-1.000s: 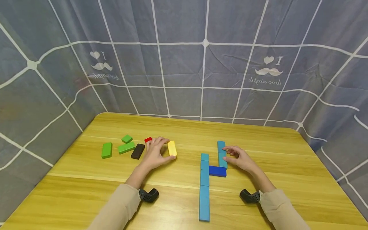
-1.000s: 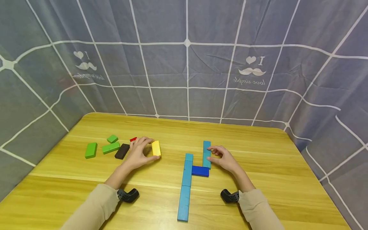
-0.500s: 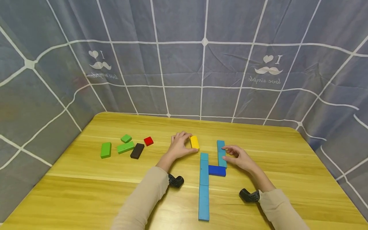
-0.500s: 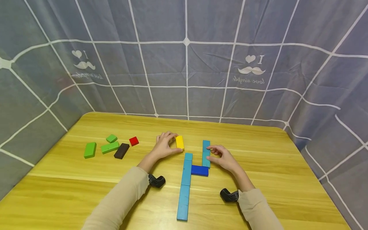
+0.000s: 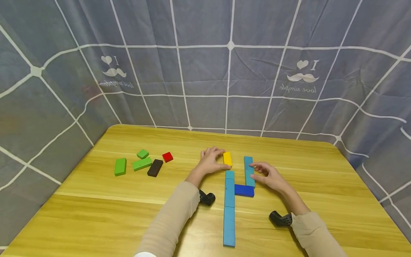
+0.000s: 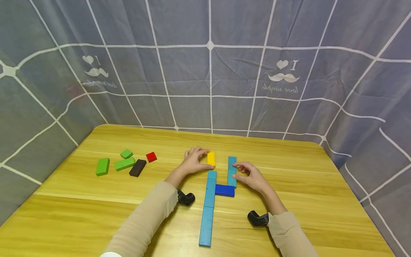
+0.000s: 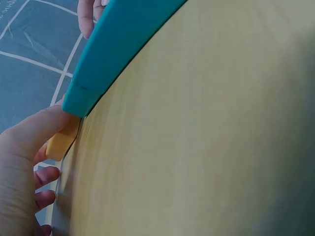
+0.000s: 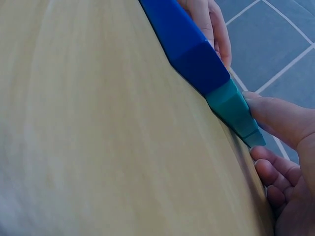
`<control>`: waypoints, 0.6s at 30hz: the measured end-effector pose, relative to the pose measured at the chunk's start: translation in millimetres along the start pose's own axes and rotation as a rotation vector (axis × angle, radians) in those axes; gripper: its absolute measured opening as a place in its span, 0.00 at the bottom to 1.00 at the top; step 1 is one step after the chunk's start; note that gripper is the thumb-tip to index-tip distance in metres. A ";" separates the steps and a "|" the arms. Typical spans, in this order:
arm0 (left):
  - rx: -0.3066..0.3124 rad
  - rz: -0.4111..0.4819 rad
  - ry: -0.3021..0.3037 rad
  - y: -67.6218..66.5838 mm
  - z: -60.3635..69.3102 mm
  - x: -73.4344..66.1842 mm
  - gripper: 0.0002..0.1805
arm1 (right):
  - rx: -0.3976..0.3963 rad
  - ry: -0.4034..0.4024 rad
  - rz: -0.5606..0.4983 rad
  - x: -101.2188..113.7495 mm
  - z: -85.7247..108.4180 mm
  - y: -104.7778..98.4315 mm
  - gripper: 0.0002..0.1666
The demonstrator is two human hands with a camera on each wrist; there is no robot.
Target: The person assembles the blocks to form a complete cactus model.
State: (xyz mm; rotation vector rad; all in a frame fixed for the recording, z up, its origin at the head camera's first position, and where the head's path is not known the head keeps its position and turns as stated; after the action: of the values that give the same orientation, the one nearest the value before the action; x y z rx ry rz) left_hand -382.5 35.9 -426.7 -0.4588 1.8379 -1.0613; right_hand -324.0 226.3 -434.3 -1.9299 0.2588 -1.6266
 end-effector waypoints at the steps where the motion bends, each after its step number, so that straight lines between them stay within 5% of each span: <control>1: 0.008 -0.004 0.005 0.2 -0.2 -1.1 0.38 | -0.003 -0.001 0.002 0.5 0.1 -0.5 0.23; 12: 0.079 0.003 0.047 4.2 0.1 -6.2 0.26 | -0.007 0.013 0.013 4.1 1.9 -2.0 0.23; 18: 0.086 -0.005 0.051 4.5 1.4 -7.4 0.26 | -0.007 0.014 0.025 28.2 8.6 -2.4 0.22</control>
State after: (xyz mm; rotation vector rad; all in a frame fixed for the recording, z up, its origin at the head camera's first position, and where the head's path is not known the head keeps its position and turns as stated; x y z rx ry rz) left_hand -377.1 42.9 -426.6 -0.3881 1.8288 -1.1600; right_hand -309.9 216.7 -410.2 -1.9140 0.2934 -1.6253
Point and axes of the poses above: each hand's wrist, its own z-axis away from the middle knuckle, its own y-axis out of the palm, x = y × z, the point moved 9 cm from there along -z, towards the middle knuckle, and after that the axes turned 4 degrees about y, right-handed, at the moved point
